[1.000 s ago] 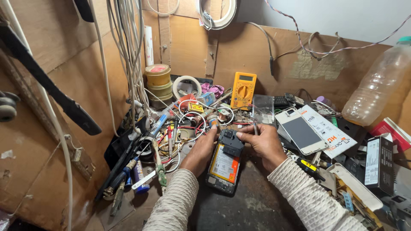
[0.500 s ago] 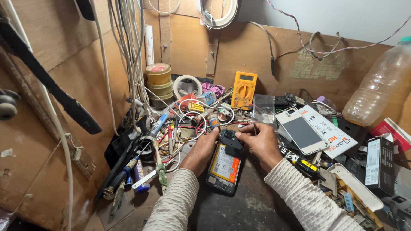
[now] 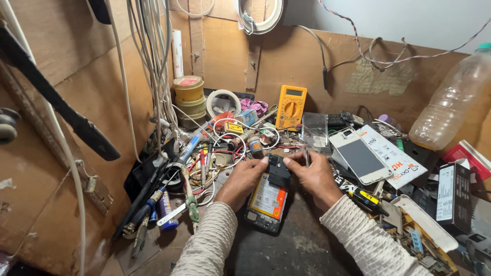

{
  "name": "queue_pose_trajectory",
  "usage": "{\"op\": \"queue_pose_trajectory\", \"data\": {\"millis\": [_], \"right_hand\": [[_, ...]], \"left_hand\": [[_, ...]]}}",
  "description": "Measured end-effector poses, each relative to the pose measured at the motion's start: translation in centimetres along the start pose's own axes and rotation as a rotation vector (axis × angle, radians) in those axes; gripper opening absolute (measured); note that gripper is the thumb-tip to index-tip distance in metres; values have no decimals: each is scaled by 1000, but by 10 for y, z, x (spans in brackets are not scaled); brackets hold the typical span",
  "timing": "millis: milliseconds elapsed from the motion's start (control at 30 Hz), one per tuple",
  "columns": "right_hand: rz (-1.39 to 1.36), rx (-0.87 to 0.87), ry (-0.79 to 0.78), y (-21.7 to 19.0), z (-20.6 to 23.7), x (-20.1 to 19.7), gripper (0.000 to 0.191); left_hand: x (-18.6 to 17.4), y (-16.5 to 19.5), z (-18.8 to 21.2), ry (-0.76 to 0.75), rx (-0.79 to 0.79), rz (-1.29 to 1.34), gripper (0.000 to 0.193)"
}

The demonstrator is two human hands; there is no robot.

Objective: The person removes the old battery from a disassembled smartphone, then installs a new battery and reconnects the internal ribbon cable. The person uses a plastic pry tool and a screwdriver to manipulate the battery and connectors.

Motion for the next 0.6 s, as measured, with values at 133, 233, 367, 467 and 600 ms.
{"op": "queue_pose_trajectory", "data": {"millis": [133, 233, 367, 467, 600], "right_hand": [[12, -78, -1, -2, 1, -1, 20], [-15, -77, -12, -1, 1, -1, 20], [-76, 66, -56, 6, 5, -2, 19], [-151, 175, -109, 12, 9, 1, 21], [-164, 201, -116, 13, 11, 1, 21]], "left_hand": [[-1, 2, 0, 21, 4, -41, 42], [0, 5, 1, 33, 4, -47, 44], [2, 11, 5, 48, 11, -64, 47], [3, 15, 6, 51, 5, -63, 48], [3, 15, 8, 54, 23, -59, 55]]}}
Point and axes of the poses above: each hand's wrist, its own z-axis away from the middle knuckle, its own x-axis out of the palm, y = z × x, the point moved 9 cm from there along -z, towards the middle knuckle, and after that the axes turned 12 degrees about x, right-handed, at the moved point
